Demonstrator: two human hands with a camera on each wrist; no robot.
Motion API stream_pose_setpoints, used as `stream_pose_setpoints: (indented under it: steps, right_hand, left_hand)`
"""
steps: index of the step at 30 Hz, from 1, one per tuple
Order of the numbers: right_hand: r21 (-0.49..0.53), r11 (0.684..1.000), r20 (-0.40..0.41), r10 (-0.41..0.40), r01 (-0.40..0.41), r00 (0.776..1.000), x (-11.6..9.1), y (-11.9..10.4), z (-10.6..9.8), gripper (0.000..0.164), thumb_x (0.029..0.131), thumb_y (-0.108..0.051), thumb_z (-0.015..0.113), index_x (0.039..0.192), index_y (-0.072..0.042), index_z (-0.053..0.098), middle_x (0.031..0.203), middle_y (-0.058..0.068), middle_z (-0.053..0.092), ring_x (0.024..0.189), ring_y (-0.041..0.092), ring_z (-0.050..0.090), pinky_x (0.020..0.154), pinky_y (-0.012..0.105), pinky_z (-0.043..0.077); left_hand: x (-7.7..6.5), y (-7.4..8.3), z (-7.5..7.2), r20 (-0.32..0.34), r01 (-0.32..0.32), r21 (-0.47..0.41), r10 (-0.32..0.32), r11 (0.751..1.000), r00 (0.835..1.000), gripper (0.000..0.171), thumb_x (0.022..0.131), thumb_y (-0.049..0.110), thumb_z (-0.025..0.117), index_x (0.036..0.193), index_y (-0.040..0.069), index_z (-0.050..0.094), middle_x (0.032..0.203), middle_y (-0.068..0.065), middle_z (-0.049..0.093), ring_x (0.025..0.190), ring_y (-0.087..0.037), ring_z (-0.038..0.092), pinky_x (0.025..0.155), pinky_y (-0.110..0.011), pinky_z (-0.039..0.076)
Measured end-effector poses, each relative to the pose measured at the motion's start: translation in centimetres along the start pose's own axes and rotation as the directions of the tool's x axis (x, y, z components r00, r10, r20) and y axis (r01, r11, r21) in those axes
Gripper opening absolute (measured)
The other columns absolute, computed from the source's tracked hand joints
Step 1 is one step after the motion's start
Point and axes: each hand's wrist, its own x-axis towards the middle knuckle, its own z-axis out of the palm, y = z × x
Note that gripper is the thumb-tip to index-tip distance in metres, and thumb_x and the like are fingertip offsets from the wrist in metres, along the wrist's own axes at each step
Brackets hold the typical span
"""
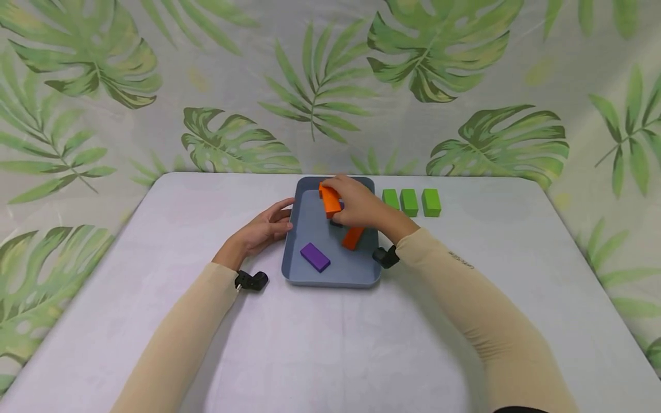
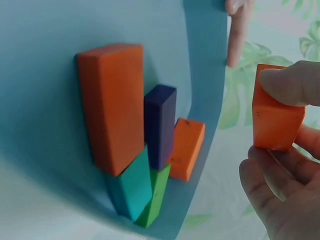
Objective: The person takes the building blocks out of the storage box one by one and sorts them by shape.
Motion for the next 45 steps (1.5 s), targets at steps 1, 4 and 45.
stream_pose_setpoints:
  steps: [1,4,45]
  right_hand:
    - [-0.002,1.0,0.0,0.003,-0.003,1.0,-0.1,0.2,-0.1,0.066,0.076,-0.019,0.069,0.136,-0.014,0.041,0.133,0.006,0.044,0.106,0.022,0.048,0.092,0.041,0.044]
    - [-0.012,1.0,-0.005,0.01,-0.01,1.0,-0.5,0.8,-0.4,0.068,0.075,-0.016,0.068,0.136,-0.012,0.04,0.136,0.008,0.044,0.111,0.024,0.048,0.095,0.044,0.043]
    - [0.085,0.932,-0.114,0.361,-0.353,0.926,-9.2,13.5,-7.8,0.069,0.081,-0.012,0.064,0.14,-0.003,0.031,0.134,0.024,0.04,0.116,0.042,0.04,0.09,0.059,0.038]
  left_hand:
    - [0.0,0.0,0.0,-0.001,0.0,-0.002,0.0,1.0,1.0,0.069,0.089,-0.001,0.053,0.146,0.024,0.023,0.148,-0.011,0.03,0.133,-0.026,0.037,0.109,-0.042,0.033]
    - [0.0,0.0,0.1,0.005,-0.005,-0.012,0.005,1.0,1.0,0.07,0.089,-0.002,0.053,0.146,0.023,0.022,0.148,-0.012,0.029,0.133,-0.027,0.037,0.109,-0.043,0.033]
    - [-0.2,-0.1,0.0,0.012,0.001,-0.015,-0.001,1.0,1.0,0.07,0.09,-0.002,0.05,0.147,0.025,0.018,0.152,-0.009,0.023,0.137,-0.025,0.032,0.112,-0.042,0.027]
